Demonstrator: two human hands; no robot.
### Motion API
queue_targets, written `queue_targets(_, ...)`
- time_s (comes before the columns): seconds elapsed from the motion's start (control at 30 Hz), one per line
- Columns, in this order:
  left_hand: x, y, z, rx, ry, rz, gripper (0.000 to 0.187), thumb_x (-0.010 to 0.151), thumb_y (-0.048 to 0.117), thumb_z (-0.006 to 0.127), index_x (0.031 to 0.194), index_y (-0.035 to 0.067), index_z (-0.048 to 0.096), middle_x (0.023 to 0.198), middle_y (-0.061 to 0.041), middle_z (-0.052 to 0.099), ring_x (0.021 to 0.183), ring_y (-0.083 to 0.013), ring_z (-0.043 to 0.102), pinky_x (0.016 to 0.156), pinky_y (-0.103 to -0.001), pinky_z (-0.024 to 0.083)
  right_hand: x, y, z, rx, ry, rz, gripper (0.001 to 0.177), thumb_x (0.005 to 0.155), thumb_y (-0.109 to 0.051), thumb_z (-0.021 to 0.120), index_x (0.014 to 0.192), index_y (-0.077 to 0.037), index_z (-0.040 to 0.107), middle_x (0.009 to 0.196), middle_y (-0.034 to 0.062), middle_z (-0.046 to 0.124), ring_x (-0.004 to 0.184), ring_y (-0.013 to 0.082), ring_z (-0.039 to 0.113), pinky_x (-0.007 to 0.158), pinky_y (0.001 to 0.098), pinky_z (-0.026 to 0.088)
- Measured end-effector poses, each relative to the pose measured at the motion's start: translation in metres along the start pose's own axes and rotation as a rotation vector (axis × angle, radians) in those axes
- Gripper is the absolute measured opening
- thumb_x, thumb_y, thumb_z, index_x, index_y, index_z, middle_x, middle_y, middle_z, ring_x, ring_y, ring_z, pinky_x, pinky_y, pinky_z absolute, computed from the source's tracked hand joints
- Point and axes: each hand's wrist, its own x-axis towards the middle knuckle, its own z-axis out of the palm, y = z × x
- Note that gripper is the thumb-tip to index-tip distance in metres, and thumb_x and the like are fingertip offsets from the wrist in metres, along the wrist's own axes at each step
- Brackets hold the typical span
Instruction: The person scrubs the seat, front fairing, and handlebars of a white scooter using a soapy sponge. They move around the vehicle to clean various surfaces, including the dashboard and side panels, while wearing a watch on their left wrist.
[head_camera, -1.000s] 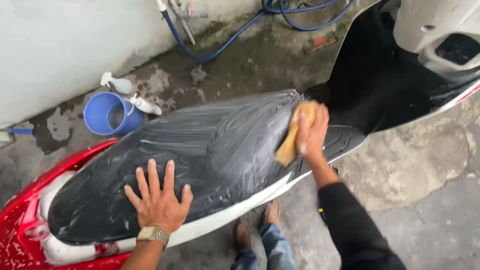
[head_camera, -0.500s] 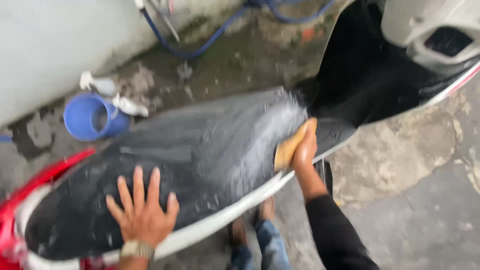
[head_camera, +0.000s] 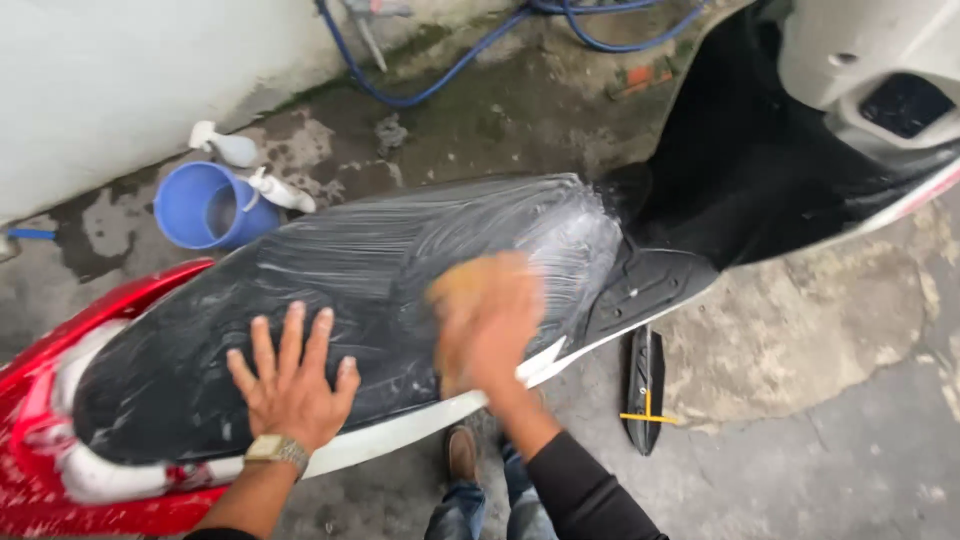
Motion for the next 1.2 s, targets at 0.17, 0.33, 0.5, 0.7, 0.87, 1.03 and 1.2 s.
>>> queue_targets(0.17, -0.009, -0.004, 0.004, -0.073, 0.019, 0.017, 0.053, 0.079, 0.043, 0.043, 0.131, 0.032, 0.043, 0.143, 0.002, 0.037, 0.133, -0.0342, 0.031, 0.103, -0.062, 0.019, -0.010, -0.031, -0.022, -0.091, -0.253, -0.901, 0.057, 0.078, -0.060, 0.044, 0.120, -0.023, 0.054, 0.134, 0.0106, 0.040, 0.125, 0.0312, 0.035, 0.100, 0.0556, 0.021)
queue_targets(0.33, -0.006, -0.008, 0.003, -0.133, 0.087, 0.045, 0.052, 0.082, 0.043, 0.040, 0.133, 0.028, 0.042, 0.139, 0.000, 0.040, 0.130, -0.0310, 0.033, 0.102, -0.058, 0.019, -0.063, -0.066, 0.007, -0.038, -0.037, -0.639, 0.053, 0.080, -0.047, 0.051, 0.121, -0.014, 0.054, 0.133, 0.0200, 0.040, 0.123, 0.0414, 0.035, 0.096, 0.0585, 0.026)
queue_targets(0.5, -0.008, -0.015, 0.009, -0.303, 0.271, 0.058, 0.052, 0.084, 0.040, 0.044, 0.133, 0.021, 0.042, 0.132, -0.003, 0.047, 0.120, -0.0272, 0.045, 0.101, -0.052, 0.026, -0.076, -0.042, 0.041, 0.119, -0.152, -0.803, 0.043, 0.083, -0.034, 0.053, 0.119, -0.010, 0.056, 0.130, 0.0207, 0.044, 0.117, 0.0411, 0.043, 0.091, 0.0514, 0.034)
queue_targets(0.7, -0.013, -0.015, -0.004, -0.403, 0.320, 0.066, 0.058, 0.074, 0.042, 0.060, 0.126, 0.021, 0.047, 0.135, -0.006, 0.043, 0.120, -0.0246, 0.046, 0.099, -0.055, 0.028, -0.075, -0.078, -0.019, 0.814, -0.759, 0.088, 0.042, 0.081, -0.027, 0.052, 0.120, -0.012, 0.056, 0.121, 0.0161, 0.053, 0.118, 0.0298, 0.047, 0.099, 0.0439, 0.035)
queue_targets(0.87, -0.038, 0.019, -0.029, -0.314, 0.432, 0.018, 0.046, 0.071, 0.026, 0.063, 0.112, 0.004, 0.056, 0.123, -0.019, 0.050, 0.115, -0.0403, 0.045, 0.097, -0.060, 0.028, -0.115, -0.117, -0.066, 1.124, -0.885, 0.562, 0.048, 0.089, -0.041, 0.040, 0.127, -0.012, 0.048, 0.143, 0.0069, 0.035, 0.137, 0.0263, 0.021, 0.109, 0.0489, 0.015)
queue_targets(1.03, -0.030, -0.028, 0.003, -0.279, 0.397, -0.038, 0.059, 0.073, 0.044, 0.056, 0.122, 0.011, 0.051, 0.130, -0.011, 0.046, 0.125, -0.0360, 0.037, 0.095, -0.064, 0.025, -0.054, -0.037, -0.009, 0.401, -0.231, -0.445, 0.036, 0.086, -0.034, 0.059, 0.113, -0.010, 0.060, 0.112, 0.0164, 0.057, 0.110, 0.0319, 0.051, 0.093, 0.0429, 0.039)
queue_targets(1.2, -0.012, -0.116, 0.008, -0.366, 0.417, -0.052, 0.050, 0.077, 0.033, 0.063, 0.120, 0.012, 0.051, 0.125, -0.010, 0.048, 0.122, -0.0336, 0.039, 0.100, -0.055, 0.028, -0.072, -0.038, 0.005, -0.206, -0.055, -0.337, 0.057, 0.087, -0.044, 0.053, 0.137, -0.021, 0.038, 0.143, 0.0167, 0.024, 0.130, 0.0403, 0.021, 0.088, 0.0710, 0.027)
